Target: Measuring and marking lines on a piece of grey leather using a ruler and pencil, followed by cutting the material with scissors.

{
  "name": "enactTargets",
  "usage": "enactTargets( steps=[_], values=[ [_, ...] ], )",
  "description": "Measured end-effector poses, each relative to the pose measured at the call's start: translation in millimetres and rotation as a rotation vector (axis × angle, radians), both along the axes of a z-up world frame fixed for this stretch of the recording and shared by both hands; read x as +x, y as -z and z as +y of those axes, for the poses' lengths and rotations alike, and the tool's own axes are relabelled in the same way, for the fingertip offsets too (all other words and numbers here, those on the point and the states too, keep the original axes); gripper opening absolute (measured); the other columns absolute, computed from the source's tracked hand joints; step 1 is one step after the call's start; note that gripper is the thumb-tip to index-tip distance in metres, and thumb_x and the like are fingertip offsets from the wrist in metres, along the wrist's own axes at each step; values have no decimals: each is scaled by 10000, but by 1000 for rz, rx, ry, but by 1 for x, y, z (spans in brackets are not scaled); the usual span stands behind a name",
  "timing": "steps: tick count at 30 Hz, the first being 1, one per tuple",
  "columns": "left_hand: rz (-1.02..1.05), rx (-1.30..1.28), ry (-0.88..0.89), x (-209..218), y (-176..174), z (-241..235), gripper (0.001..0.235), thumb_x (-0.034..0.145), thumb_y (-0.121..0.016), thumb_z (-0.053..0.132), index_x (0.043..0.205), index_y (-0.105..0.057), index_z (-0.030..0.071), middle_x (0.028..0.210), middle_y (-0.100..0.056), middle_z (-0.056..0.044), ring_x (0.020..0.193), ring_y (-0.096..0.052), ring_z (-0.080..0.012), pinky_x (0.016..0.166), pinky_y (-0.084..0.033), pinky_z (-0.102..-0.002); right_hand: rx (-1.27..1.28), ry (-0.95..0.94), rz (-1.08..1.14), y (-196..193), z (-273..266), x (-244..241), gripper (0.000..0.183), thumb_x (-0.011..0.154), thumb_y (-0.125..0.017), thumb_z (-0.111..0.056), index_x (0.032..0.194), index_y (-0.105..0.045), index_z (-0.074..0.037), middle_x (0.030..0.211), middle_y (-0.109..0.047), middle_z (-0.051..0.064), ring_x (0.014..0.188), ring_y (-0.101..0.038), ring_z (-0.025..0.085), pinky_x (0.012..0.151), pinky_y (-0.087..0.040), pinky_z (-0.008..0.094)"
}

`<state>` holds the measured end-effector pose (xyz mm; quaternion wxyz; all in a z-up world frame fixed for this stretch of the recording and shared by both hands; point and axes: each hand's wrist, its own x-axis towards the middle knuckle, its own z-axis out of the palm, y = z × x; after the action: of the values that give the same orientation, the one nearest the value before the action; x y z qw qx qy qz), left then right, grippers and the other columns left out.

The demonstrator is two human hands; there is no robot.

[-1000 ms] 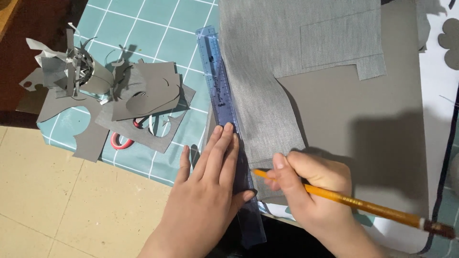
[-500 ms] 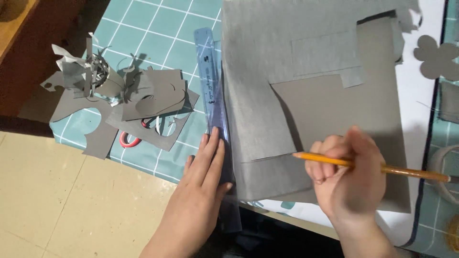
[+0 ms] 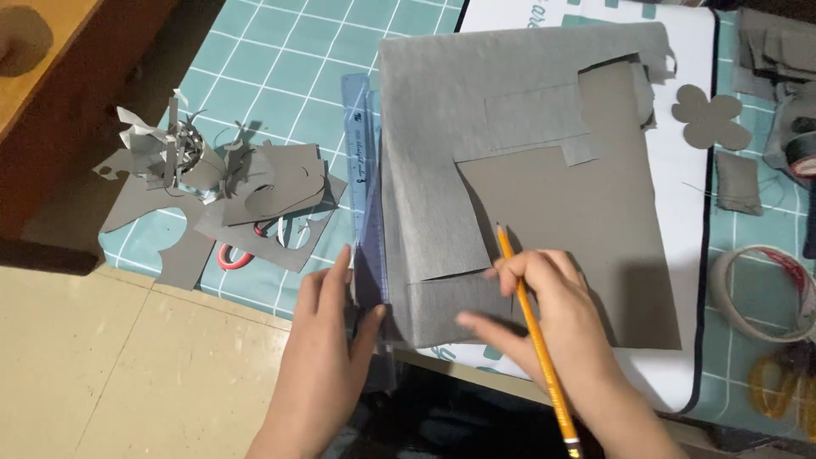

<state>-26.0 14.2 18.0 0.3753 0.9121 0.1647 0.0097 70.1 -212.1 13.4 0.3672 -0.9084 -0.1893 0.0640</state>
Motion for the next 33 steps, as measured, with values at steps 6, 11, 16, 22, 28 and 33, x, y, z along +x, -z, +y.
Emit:
enactTargets(
  steps=[6, 11, 16, 22, 28, 33],
  values=[
    [67, -133, -93, 1, 10, 10, 747, 953, -631, 212, 1613, -290, 129, 1211, -552, -66, 619, -665, -165, 740, -561, -324, 43, 185, 152, -27, -18, 11, 374, 813, -908, -234, 757, -549, -142, 560, -455, -14, 504, -362, 108, 510, -293, 232],
    [146, -130, -175, 5, 2, 14, 812, 904, -710, 278, 1612, -322, 190, 1086, -681, -13, 610, -608, -187, 705, -540, -350, -1, 114, -95, -15, -32, 23, 363, 793, -894, -209, 796, -537, -145, 666, -540, -59, 523, -414, 79, 561, -415, 217],
    [166, -81, -175, 1, 9, 18, 838, 895, -725, 344, 1612, -321, 191, 842, -680, -12, 695, -692, -221, 709, -556, -359, 53, 131, -86, -15, -30, 22, 371, 779, -903, -181, 792, -535, -140, 676, -538, -52, 555, -422, 76, 612, -433, 211],
    [79, -71, -258, -12, 2, 15, 527, 890, -704, 384, 1396, -650, 249, 845, -730, -1, 627, -600, -154, 682, -532, -331, 79, 203, 62, -20, -27, 22, 378, 787, -907, -180, 775, -530, -147, 699, -569, -56, 570, -455, 85, 664, -451, 209],
    [38, -94, -389, -29, -7, 13, 416, 909, -694, 320, 1320, -685, 258, 786, -653, 35, 603, -732, -123, 633, -545, -294, 117, 250, 182, -21, -24, 19, 394, 741, -946, -195, 774, -557, -138, 730, -641, -22, 667, -574, 114, 723, -515, 242],
    [-259, -590, -380, -29, -6, -12, 296, 865, -785, 93, 1149, -702, 107, 732, -570, -10, 562, -605, -112, 476, -501, -254, 277, 190, 134, -30, -26, 4, 335, 787, -840, -222, 812, -508, -188, 1042, -854, -32, 1005, -772, 151, 943, -519, 326]
  ],
)
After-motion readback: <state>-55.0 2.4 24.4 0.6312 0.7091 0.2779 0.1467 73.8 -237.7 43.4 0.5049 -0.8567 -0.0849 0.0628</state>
